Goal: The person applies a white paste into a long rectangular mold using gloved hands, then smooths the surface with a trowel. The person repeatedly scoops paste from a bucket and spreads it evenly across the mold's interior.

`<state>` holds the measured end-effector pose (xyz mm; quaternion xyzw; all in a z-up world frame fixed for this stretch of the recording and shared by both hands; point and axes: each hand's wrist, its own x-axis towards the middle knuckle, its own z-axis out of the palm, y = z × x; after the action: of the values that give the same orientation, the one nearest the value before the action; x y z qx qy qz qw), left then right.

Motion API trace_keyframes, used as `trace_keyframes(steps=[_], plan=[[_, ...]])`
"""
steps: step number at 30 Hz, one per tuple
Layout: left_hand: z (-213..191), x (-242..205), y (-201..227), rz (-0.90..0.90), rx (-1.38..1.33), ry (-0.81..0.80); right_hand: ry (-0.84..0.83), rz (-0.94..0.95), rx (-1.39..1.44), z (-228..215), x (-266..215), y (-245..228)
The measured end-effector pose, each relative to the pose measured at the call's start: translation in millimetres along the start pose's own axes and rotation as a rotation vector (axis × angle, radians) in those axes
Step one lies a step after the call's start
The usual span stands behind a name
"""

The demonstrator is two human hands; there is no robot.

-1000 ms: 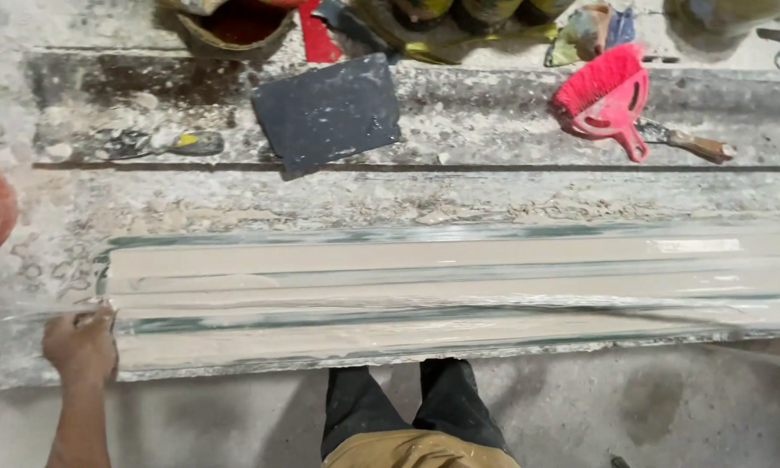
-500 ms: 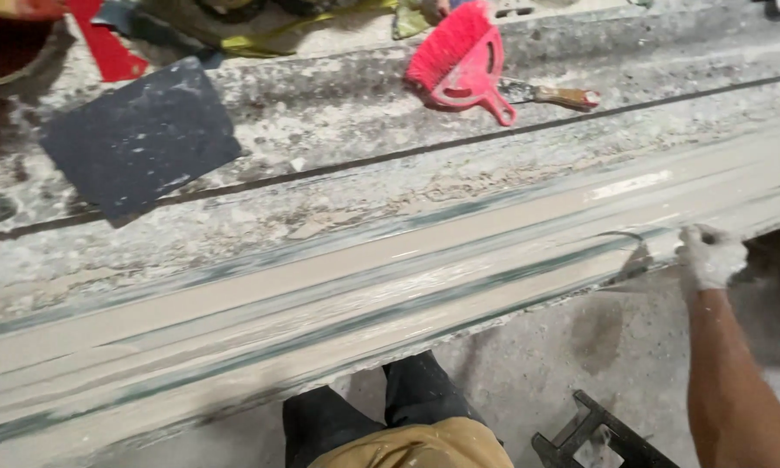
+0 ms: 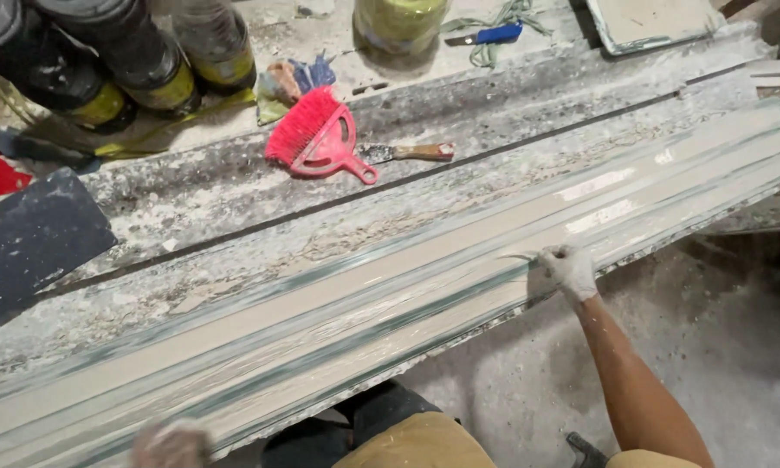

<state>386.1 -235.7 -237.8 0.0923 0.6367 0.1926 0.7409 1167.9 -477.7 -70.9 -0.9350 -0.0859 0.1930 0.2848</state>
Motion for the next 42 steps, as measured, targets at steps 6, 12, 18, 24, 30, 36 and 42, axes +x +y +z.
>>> trace_keyframes(steps=[6, 12, 18, 24, 30, 36, 42], plan=[[430, -223, -65, 0.24, 0.949, -0.385, -0.195, 0.202, 0.175, -23, 3, -10], [603, -260, -173, 0.375, 0.966, -0.749, -0.436, 0.313, 0.638, -69, -23, -36], [702, -167, -307, 0.228, 0.929, -0.475, -0.586, 0.186, 0.584, -58, 46, -2], [753, -176, -284, 0.293, 0.334, -0.228, -0.769, 0.09, 0.658, -111, 12, 14], [787, -187, -252, 0.31, -0.23, -0.105, -1.199, -0.428, 0.094, -179, 59, 103], [824, -163, -260, 0.325, -0.61, -0.057, -1.03, -0.209, -0.307, -296, 283, 243], [832, -88, -301, 0.336, -0.78, 0.133, -1.026, -0.014, -0.29, -434, 499, 304]])
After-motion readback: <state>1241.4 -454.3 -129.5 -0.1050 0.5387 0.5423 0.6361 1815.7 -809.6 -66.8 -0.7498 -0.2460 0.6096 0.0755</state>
